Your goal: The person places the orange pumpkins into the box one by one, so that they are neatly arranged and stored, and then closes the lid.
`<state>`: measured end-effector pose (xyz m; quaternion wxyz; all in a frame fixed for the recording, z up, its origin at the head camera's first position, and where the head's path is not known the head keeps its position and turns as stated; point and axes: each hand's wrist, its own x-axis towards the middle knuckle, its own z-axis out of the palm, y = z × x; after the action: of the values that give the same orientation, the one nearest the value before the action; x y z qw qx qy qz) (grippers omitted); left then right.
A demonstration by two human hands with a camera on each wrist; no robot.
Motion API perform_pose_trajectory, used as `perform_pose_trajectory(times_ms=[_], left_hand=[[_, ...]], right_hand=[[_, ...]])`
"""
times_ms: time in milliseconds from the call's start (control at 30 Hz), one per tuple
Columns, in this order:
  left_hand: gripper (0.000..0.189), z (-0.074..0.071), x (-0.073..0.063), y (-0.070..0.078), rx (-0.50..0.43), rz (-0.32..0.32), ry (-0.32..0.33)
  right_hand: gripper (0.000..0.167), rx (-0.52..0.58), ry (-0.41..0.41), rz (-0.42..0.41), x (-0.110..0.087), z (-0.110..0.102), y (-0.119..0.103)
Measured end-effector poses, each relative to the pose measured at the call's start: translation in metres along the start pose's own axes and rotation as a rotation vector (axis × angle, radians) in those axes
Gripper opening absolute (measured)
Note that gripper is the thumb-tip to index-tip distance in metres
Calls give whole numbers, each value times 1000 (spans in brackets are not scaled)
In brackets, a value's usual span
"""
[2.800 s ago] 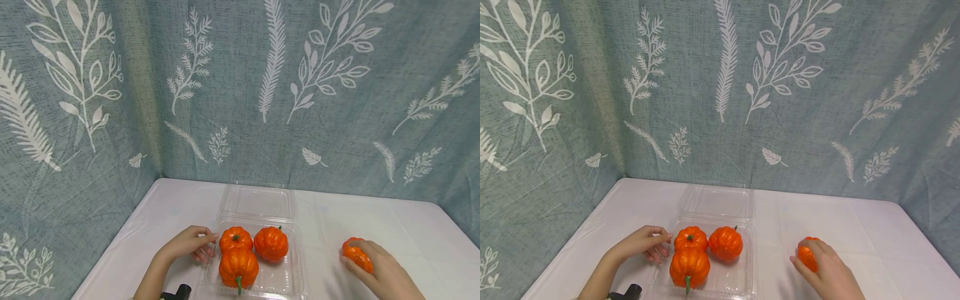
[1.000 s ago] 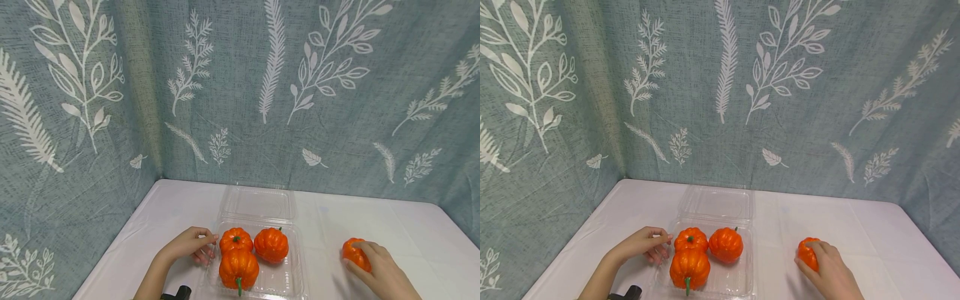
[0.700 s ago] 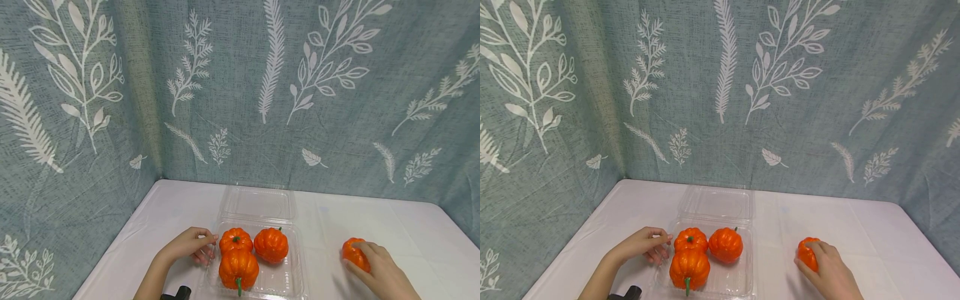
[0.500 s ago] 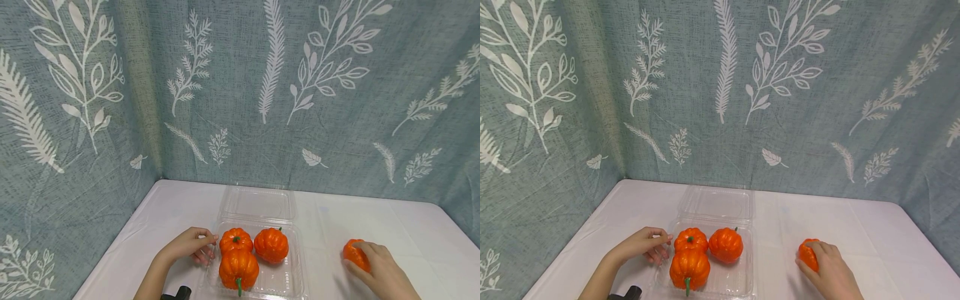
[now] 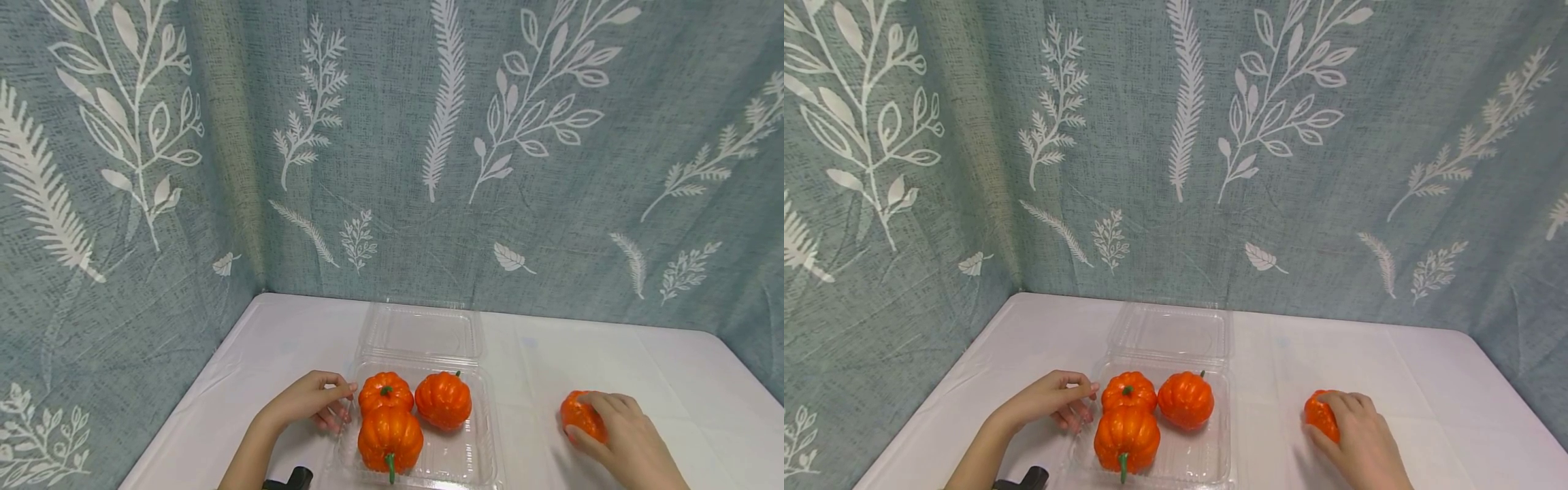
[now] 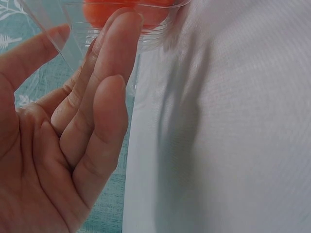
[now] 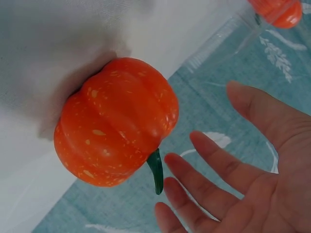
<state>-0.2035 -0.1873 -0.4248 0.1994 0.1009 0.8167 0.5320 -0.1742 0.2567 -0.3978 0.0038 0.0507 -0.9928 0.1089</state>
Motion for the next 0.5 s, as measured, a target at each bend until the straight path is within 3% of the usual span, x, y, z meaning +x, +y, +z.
perform_pose_trajectory(times_ms=[500], left_hand=[[37,0,-3,5,-6,2,-5]], right_hand=[[71,54,-93,69,3,3,3]])
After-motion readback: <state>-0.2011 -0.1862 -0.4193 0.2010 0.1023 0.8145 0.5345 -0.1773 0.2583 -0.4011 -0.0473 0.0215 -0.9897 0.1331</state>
